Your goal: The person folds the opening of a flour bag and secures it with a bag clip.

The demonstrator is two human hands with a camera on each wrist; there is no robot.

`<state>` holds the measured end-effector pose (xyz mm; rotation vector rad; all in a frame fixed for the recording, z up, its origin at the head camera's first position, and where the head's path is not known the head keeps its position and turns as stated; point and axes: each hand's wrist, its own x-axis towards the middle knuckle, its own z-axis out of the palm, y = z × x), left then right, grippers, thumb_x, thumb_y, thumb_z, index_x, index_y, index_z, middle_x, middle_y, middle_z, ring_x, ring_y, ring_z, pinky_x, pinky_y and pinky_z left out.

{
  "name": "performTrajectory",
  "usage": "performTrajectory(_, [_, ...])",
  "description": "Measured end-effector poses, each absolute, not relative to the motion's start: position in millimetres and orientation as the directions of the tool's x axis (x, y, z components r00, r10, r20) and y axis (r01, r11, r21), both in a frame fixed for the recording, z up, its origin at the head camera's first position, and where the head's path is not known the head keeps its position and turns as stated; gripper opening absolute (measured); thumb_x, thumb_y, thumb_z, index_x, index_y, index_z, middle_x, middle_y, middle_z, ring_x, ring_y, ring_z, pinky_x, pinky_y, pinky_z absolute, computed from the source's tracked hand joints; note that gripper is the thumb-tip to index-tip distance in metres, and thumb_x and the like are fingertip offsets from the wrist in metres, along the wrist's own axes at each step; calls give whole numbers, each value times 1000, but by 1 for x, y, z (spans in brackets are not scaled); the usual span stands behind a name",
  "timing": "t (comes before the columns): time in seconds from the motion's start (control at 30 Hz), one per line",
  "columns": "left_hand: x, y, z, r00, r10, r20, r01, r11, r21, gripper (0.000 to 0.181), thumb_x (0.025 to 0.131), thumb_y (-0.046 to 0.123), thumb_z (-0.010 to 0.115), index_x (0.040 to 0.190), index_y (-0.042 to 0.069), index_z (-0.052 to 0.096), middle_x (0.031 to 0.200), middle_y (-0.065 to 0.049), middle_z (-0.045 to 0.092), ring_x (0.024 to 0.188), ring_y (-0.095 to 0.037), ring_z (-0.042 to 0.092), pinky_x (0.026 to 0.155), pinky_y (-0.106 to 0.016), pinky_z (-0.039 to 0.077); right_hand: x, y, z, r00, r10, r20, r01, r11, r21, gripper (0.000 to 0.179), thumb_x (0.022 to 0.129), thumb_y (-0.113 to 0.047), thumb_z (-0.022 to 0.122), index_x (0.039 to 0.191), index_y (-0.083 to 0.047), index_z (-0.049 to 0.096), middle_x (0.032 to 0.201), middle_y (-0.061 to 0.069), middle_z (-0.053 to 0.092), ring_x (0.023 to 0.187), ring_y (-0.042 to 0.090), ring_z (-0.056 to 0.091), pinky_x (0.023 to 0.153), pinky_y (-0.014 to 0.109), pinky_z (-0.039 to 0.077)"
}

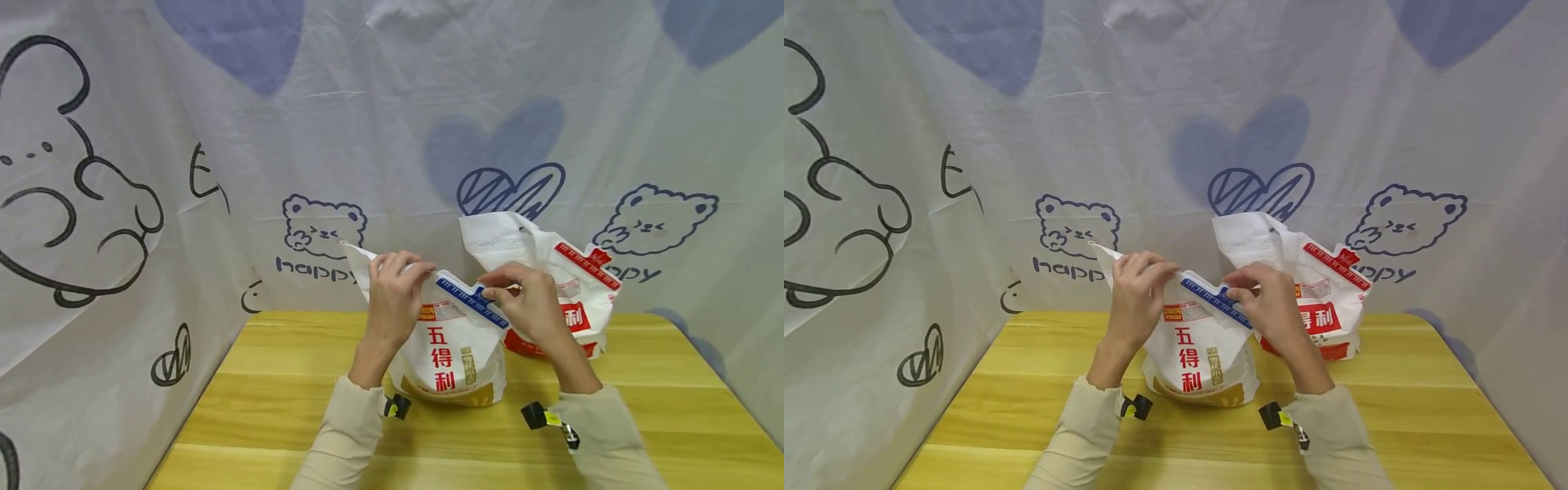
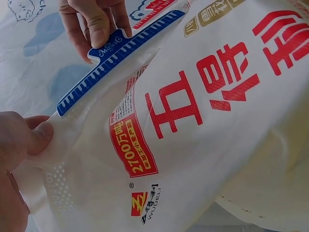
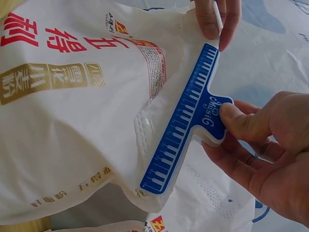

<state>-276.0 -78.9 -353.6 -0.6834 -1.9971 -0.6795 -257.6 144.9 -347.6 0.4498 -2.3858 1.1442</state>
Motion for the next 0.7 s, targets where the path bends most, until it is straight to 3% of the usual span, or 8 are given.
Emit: performTrajectory(0.7, [-277, -72, -352, -465, 144, 874, 660, 715, 233, 9, 93, 3, 72, 94, 10, 78, 95, -2, 70, 94, -21, 64, 103, -48, 40, -259, 139, -350, -831, -152, 535, -504, 611, -610, 18, 88, 7, 75, 105, 0, 75, 101, 13, 74, 90, 30, 70, 80, 47, 61])
